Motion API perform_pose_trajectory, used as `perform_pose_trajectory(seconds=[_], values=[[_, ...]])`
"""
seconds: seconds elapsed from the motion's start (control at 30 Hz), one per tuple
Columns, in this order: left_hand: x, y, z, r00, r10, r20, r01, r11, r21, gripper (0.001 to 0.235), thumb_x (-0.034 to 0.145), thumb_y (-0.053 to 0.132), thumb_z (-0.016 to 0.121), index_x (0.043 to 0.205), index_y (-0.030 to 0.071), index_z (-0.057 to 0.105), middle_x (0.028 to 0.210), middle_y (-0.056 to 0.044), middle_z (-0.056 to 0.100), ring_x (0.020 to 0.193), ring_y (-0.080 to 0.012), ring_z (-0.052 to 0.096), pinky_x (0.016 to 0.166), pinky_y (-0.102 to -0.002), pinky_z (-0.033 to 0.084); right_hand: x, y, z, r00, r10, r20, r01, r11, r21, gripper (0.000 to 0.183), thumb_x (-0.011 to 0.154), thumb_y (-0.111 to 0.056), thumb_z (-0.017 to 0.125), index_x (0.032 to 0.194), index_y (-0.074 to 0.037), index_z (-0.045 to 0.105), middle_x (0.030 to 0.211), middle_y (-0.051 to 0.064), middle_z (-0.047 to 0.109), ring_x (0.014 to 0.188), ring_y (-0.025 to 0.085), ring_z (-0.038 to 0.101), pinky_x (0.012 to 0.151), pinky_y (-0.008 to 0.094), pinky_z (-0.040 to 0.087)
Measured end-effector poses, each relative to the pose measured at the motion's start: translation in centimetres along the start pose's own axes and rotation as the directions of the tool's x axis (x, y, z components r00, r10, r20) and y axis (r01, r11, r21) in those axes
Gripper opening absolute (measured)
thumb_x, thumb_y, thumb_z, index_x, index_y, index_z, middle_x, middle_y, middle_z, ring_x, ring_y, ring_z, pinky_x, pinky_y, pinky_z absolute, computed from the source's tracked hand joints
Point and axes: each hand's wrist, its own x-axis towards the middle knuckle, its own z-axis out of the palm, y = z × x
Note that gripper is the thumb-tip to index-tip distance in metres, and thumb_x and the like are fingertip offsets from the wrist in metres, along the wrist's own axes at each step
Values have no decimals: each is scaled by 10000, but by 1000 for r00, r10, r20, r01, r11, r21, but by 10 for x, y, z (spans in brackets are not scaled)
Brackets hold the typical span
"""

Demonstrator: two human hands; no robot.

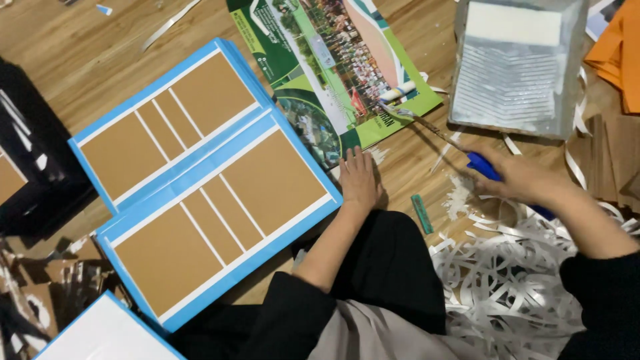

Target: Wiping and stacking assembled book covers or folders

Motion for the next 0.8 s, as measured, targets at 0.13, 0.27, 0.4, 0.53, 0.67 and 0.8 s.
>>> perform_pose_trajectory(seconds=[0.13,0.27,0.4,0.53,0.67,0.8], values=[[13,1,-26,861,-128,493,54,985,161,1207,575,757,624,1428,99,77,1434,-273,142,1298,-489,146,1028,-573,72,-14,46,-17,989,-43,-142,83,956,283,807,788,-231,575,1455,-355,139,807,119,583,587,254,549,589,324,432],[25,4,29,909,-173,380,132,983,131,762,848,441,411,1418,67,73,1433,-273,120,1272,-482,218,1000,-549,189,-17,45,-36,937,270,-220,-226,952,206,648,918,-262,468,1455,-308,108,984,227,551,740,378,607,675,450,555],[25,2,27,880,-154,450,155,987,35,901,799,569,461,1415,47,61,1438,-282,77,1280,-481,198,1018,-518,177,53,99,-13,900,280,-334,-183,939,292,645,832,-206,544,1410,-249,261,1178,292,517,1022,485,510,839,505,398],[28,2,40,889,-151,433,149,988,40,1004,729,593,554,1408,31,74,1439,-273,93,1274,-460,230,1010,-499,197,102,122,4,863,210,-459,-77,954,291,663,788,-230,554,1397,-255,294,1214,247,503,1066,479,471,885,464,358],[31,4,64,924,-136,357,118,990,72,894,745,511,525,1389,12,155,1423,-256,172,1235,-448,300,987,-488,244,106,114,1,895,215,-391,-126,962,241,668,798,-182,544,1402,-230,265,1145,274,540,1003,477,515,843,475,397],[33,1,55,917,-108,383,82,993,85,950,736,533,558,1393,-11,141,1421,-244,185,1227,-446,319,988,-499,245,71,103,2,908,218,-358,-137,962,238,693,769,-123,574,1387,-227,278,1139,304,529,1007,480,509,826,508,405]])
